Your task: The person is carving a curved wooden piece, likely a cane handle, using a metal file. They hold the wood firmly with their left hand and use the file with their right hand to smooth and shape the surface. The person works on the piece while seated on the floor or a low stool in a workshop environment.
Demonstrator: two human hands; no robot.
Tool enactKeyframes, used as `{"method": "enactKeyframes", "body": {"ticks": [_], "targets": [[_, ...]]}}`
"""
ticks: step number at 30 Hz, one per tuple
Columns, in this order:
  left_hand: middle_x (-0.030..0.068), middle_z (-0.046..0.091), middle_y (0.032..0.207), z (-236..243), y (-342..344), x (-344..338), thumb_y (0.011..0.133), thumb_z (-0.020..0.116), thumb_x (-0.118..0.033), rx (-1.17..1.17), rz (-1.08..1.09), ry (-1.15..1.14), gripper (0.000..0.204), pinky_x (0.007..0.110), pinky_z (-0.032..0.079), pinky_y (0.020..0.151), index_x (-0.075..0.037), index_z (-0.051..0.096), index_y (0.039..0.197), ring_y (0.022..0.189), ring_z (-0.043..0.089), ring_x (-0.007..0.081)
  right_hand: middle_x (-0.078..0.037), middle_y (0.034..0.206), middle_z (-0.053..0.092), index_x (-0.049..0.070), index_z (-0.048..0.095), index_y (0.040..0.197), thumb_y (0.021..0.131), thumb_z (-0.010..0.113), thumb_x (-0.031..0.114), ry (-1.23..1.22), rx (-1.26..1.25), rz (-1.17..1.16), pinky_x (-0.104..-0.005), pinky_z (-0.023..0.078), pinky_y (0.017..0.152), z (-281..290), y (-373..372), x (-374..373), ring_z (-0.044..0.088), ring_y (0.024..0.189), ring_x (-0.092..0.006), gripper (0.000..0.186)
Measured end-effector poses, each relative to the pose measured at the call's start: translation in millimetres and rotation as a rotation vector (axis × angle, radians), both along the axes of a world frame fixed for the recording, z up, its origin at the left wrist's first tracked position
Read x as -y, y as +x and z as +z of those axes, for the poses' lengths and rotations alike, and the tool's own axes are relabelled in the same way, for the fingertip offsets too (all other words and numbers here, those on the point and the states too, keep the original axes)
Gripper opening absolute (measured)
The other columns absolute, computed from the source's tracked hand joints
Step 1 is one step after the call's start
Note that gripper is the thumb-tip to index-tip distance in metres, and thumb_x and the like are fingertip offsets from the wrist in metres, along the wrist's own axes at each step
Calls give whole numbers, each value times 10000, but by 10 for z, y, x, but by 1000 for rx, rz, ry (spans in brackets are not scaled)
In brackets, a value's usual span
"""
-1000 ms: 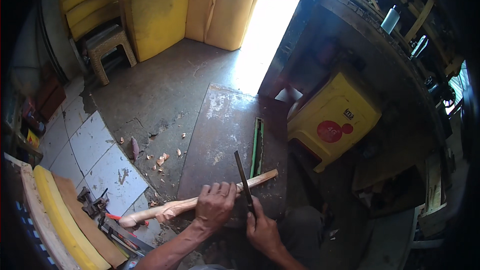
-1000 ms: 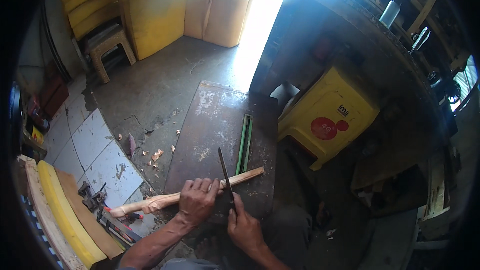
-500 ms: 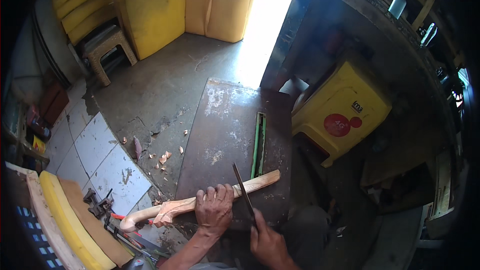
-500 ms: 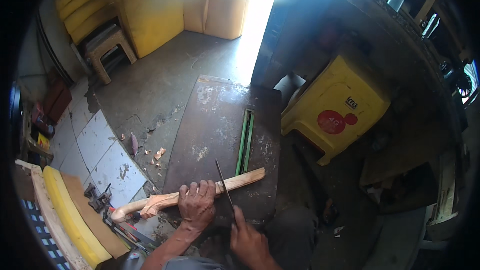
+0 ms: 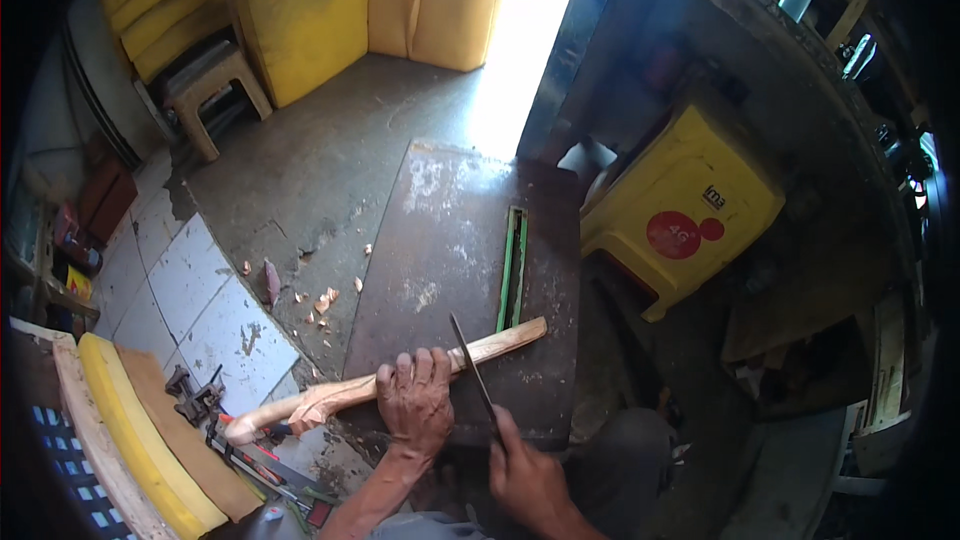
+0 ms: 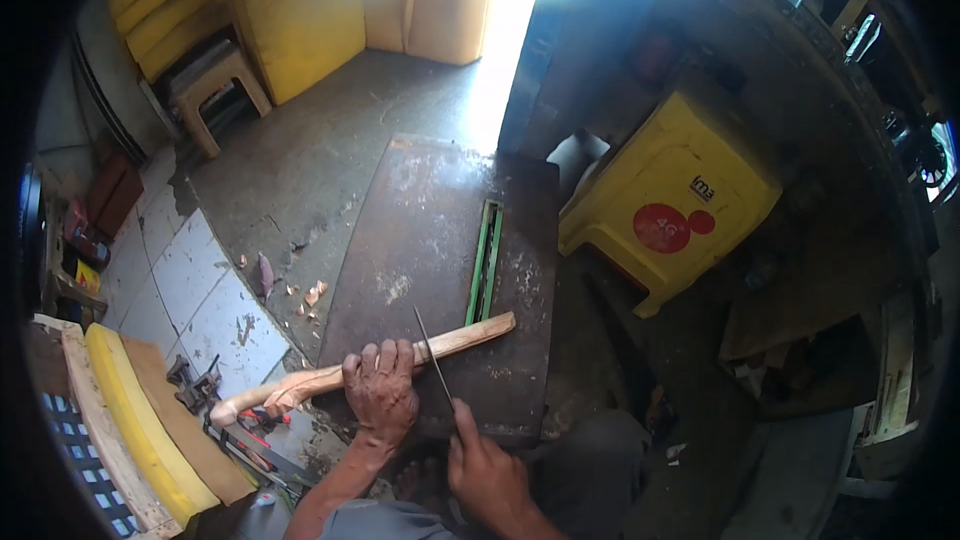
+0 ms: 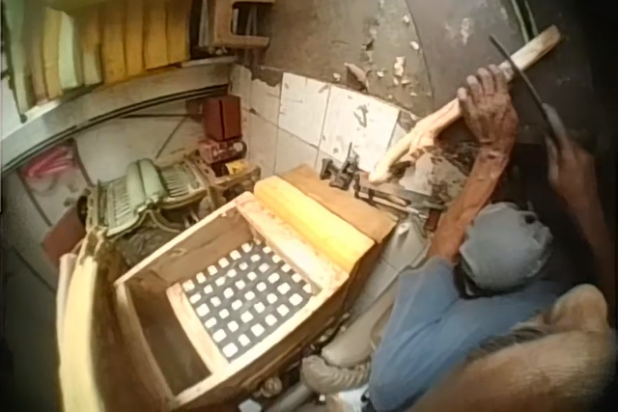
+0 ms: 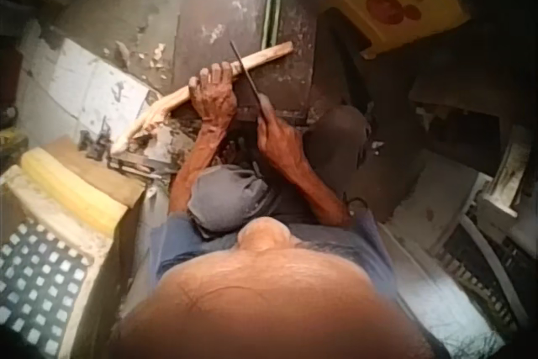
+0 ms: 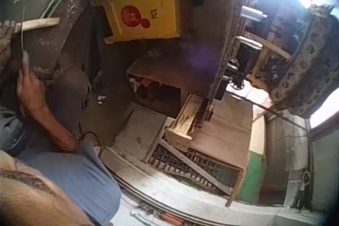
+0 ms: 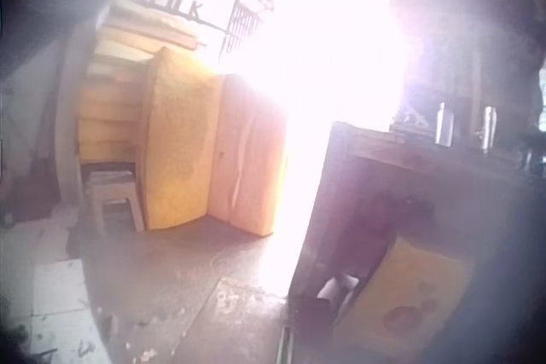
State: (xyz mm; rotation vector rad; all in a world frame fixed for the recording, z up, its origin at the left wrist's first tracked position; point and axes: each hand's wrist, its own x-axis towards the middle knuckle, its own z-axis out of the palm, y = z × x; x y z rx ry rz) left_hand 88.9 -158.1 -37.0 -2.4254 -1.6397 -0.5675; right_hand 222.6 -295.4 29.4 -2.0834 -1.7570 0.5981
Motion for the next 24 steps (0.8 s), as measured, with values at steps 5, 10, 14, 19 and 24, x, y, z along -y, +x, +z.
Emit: {"method": "enactKeyframes", "body": {"ticks": [5,10,14,19,24], "targets": [[53,597,1026,19,-33,6,912,540,-189,-28,38,-46,272,420,384,914,-87,630,1148,1007,552,231,-197,744,698,175,470,1515,972,629,222,-14,-113,2,-544,576,577,-2,26,218,683,612,-431,567],[49,599,1035,-29,-47,68,921,541,-213,-18,25,23,277,430,382,909,-103,640,1156,1003,549,226,-210,760,705,173,461,1520,975,623,228,30,-19,-40,-547,578,590,-78,-165,-422,683,614,-432,571],[51,586,998,-35,-42,90,872,544,-185,38,21,2,290,419,378,883,-103,640,1134,953,550,229,-213,773,710,172,456,1516,982,610,231,-92,7,-22,-533,584,597,119,-123,77,696,639,-425,560],[49,584,967,-38,-9,95,868,549,-186,30,16,30,290,412,379,860,-99,649,1126,931,552,227,-212,788,717,158,410,1542,983,605,226,-19,0,19,-521,598,613,-103,-87,-292,703,652,-423,596],[47,589,1003,-39,-38,71,916,550,-206,-25,27,-33,271,429,386,896,-108,643,1150,970,551,222,-256,878,717,122,425,1520,972,614,162,-97,-60,-32,-549,583,663,251,-135,245,697,735,-461,581]]}}
